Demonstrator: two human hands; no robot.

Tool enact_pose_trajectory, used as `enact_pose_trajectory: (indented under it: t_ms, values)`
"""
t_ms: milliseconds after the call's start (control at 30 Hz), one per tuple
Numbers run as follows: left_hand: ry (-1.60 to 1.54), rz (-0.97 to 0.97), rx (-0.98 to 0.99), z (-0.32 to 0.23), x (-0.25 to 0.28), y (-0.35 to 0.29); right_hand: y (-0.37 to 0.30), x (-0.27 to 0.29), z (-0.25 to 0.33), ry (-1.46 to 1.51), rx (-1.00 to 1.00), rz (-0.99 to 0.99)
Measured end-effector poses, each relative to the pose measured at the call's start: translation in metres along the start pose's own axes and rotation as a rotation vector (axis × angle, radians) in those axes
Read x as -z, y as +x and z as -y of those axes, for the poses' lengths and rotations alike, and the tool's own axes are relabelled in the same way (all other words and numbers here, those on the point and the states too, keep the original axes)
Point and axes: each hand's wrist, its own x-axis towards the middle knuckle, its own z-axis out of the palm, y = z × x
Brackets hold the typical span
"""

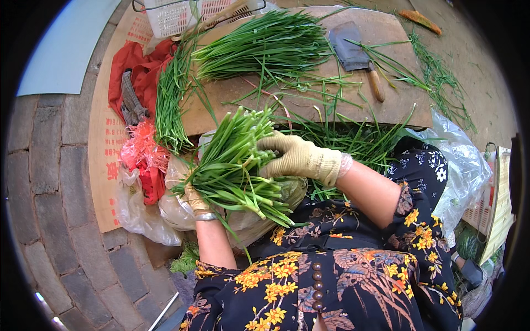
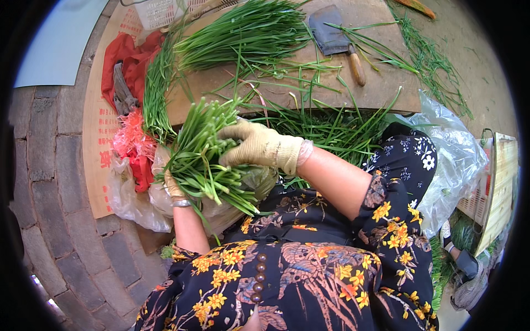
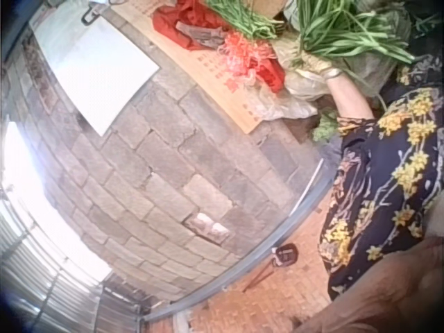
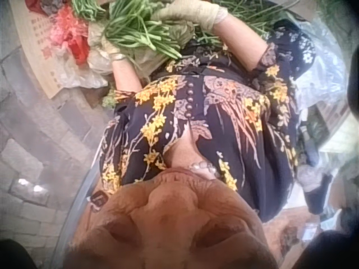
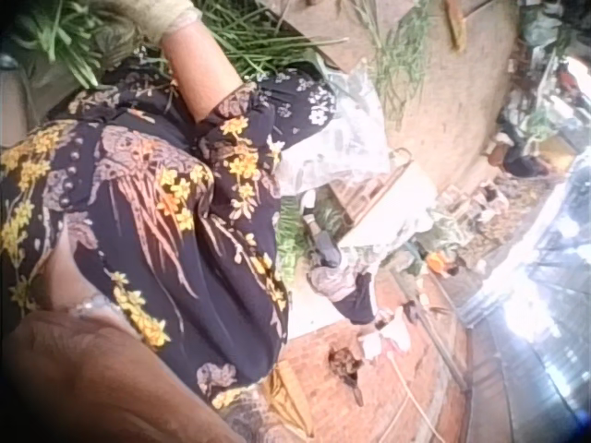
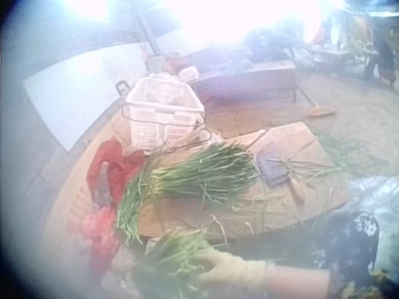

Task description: The person gathers green onions, aligns them into neat bunches, and ties them with rubber bands. They also handle leafy greens, placing them into a plastic bag. The person works at a low table in a market setting.

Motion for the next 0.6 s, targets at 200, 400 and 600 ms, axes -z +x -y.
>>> enact_pose_trajectory:
  t_ms: [200, 400, 600]
  values:
    - [-0.125, 0.213, 0.003, 0.001, 0.001, 0.007, 0.001, 0.0, -0.006, 0.259, -0.036, 0.093]
    - [-0.132, 0.097, 0.025, -0.011, -0.009, 0.001, -0.001, -0.007, -0.006, 0.522, -0.191, 0.096]
    - [-0.099, 0.164, -0.057, -0.027, -0.048, -0.022, 0.004, -0.008, -0.011, 0.762, -0.106, 0.091]
